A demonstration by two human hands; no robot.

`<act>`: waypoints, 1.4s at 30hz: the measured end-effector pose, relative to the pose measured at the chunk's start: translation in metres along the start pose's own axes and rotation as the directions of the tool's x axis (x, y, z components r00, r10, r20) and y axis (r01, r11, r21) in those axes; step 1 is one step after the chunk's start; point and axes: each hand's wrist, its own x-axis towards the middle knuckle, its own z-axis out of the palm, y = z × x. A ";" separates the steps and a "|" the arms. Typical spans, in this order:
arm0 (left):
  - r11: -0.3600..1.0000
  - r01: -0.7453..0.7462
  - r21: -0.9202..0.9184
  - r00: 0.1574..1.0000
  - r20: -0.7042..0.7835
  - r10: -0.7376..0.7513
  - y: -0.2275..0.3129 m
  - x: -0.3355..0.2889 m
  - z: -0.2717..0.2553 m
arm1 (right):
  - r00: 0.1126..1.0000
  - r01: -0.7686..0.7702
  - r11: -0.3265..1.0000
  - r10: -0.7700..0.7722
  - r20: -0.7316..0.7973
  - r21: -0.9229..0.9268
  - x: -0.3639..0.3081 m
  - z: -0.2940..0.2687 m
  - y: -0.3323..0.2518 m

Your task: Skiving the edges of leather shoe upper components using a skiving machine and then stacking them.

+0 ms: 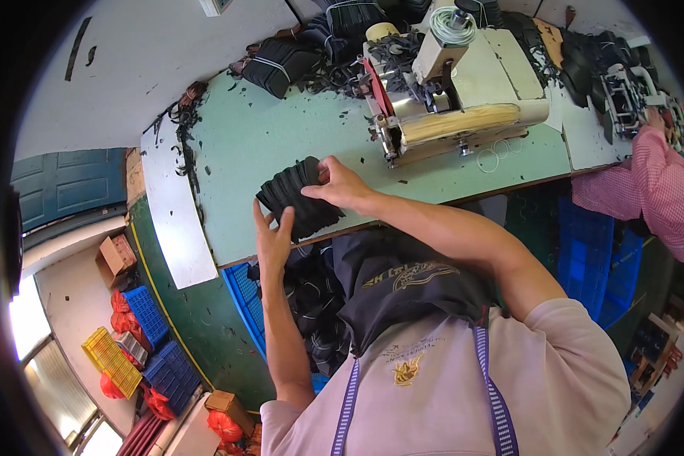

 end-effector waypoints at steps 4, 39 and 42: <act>0.917 -0.080 0.390 0.997 0.021 0.078 0.017 0.006 0.017 | 0.975 -0.135 0.991 0.133 0.180 -0.005 0.017 -0.009 -0.003; 0.844 0.082 0.530 0.990 -0.142 -0.007 0.000 0.008 -0.020 | 0.952 0.141 0.966 -0.073 0.296 -0.215 0.011 0.055 -0.011; 0.869 0.067 0.490 0.994 -0.106 -0.017 -0.006 0.008 -0.027 | 0.955 0.058 0.994 -0.027 0.296 -0.097 0.023 0.067 -0.001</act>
